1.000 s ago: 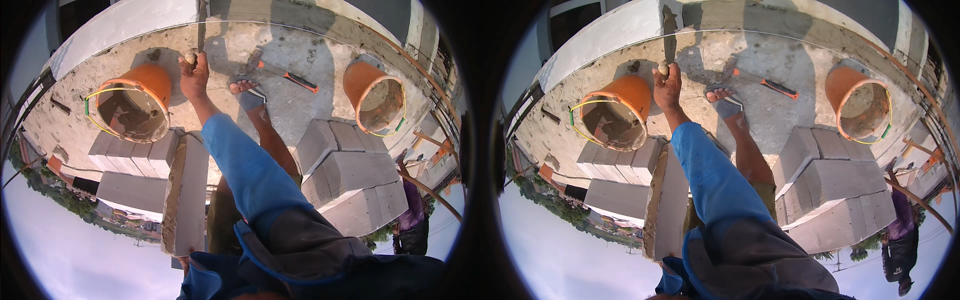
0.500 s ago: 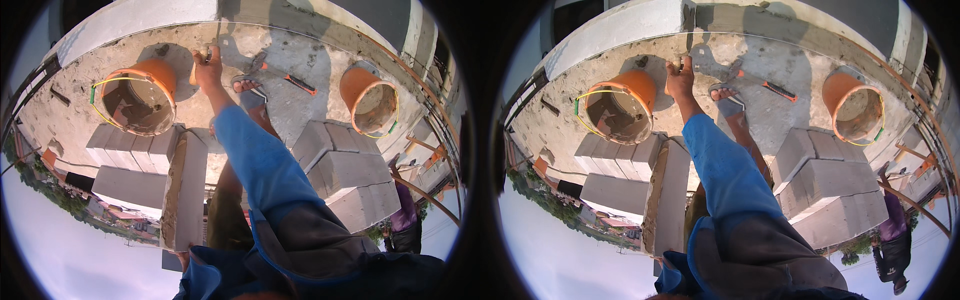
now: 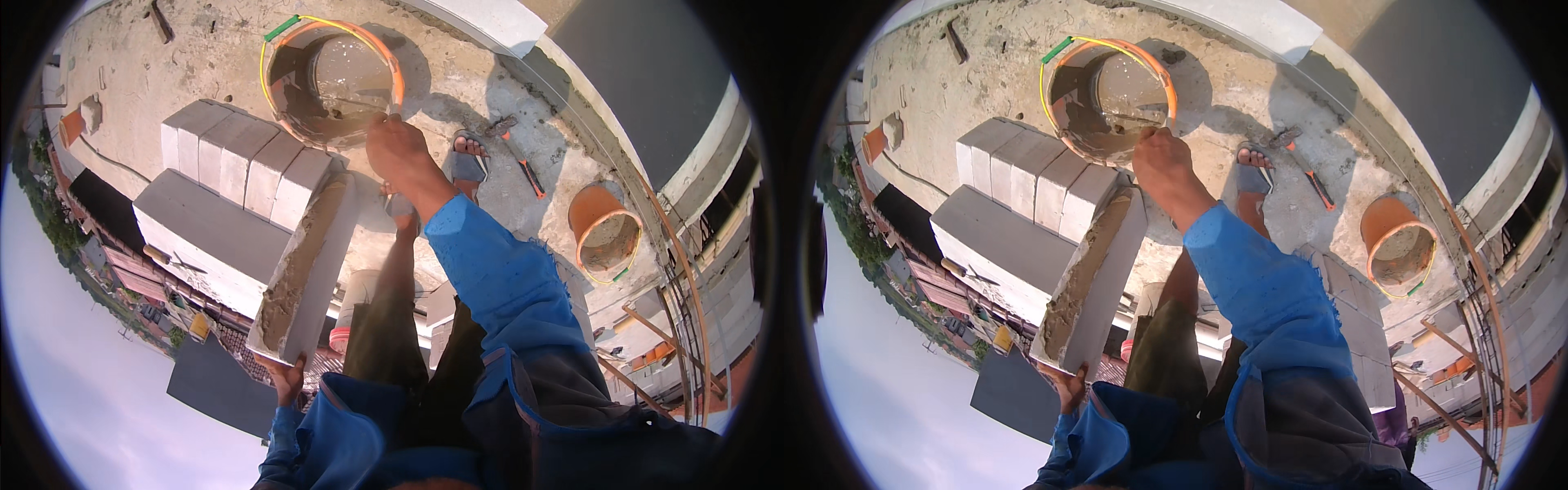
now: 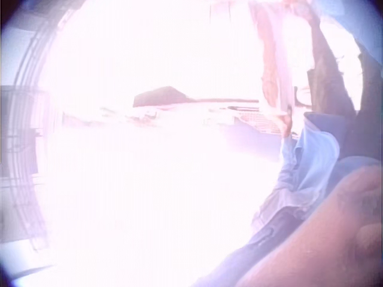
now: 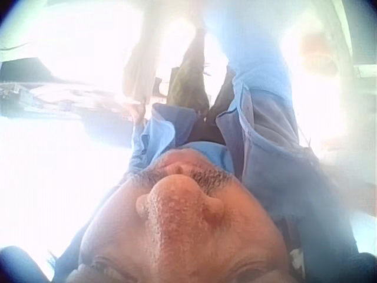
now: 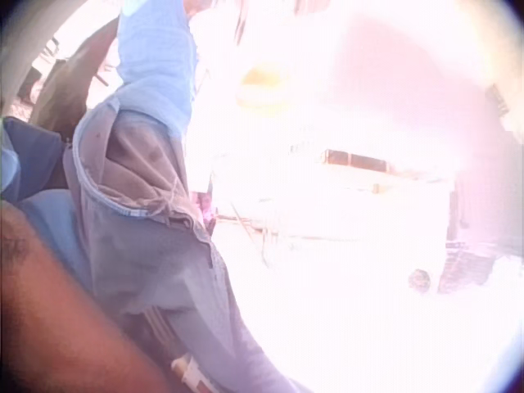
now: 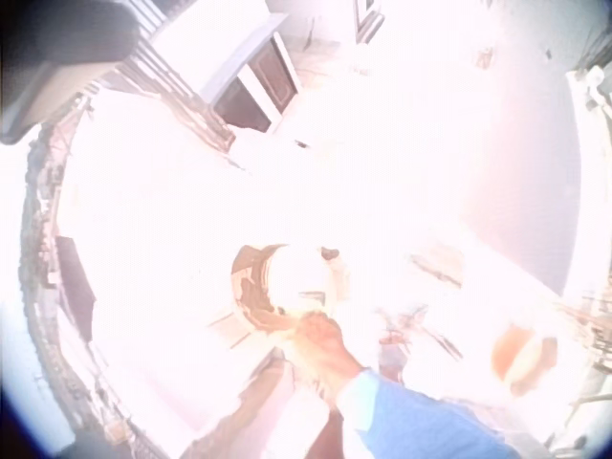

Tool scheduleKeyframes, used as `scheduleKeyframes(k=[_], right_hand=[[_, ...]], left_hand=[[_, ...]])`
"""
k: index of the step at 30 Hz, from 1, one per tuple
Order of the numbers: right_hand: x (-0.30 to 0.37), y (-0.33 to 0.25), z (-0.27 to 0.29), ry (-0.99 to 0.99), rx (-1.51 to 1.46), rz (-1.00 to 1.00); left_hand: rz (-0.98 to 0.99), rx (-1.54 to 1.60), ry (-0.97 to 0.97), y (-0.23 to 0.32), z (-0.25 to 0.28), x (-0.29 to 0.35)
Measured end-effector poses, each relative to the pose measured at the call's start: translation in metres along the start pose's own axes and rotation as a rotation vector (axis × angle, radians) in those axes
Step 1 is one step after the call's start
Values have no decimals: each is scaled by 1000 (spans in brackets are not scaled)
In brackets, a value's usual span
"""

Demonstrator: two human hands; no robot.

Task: The person scoops mortar from a bucket with a trowel, spreads it on a white rectangular tile, places the tile onto a concrete ledge, and taps it with a hammer to secure it. The person repeats this process for multiple tiles along the ledge.

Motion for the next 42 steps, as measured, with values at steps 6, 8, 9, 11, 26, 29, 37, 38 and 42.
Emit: scheduleKeyframes(k=[6, 8, 9, 11, 26, 29, 37, 38, 42], right_hand=[[-103, -58, -57, -426, -17, 114], [-105, -86, -67, -410, -34, 107], [-104, -93, -68, -379, -30, 126], [-112, -92, -75, -338, -313, -74], [-8, -52, -74, 37, -1697, -412], [45, -41, -50, -10, -1427, -558], [19, -108, -192, 288, -919, -327], [2, -123, -209, 371, -992, -312], [-51, -170, -232, 500, -1597, -378]], left_hand=[[-155, -462, 180, -30, 16, -2], [-102, -515, 228, -44, 18, 0], [-119, -492, 224, -47, 21, 4], [-171, -435, 203, -40, 16, -1], [-93, -404, 211, -69, 24, -1], [-134, -513, 273, -64, 20, 1], [-113, -421, 265, -53, 19, 5], [-127, -429, 269, -55, 18, 3], [-85, -189, 198, -67, 16, -4]])
Point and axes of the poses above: each hand's wrist, its own x-axis away from the middle knuckle, its own z-axis out of the back of the hand, y = z × x, the point moved 5 cm from there along -x, towards the middle knuckle, and after that the axes turned 11 degrees about z, right-handed, at the moved point
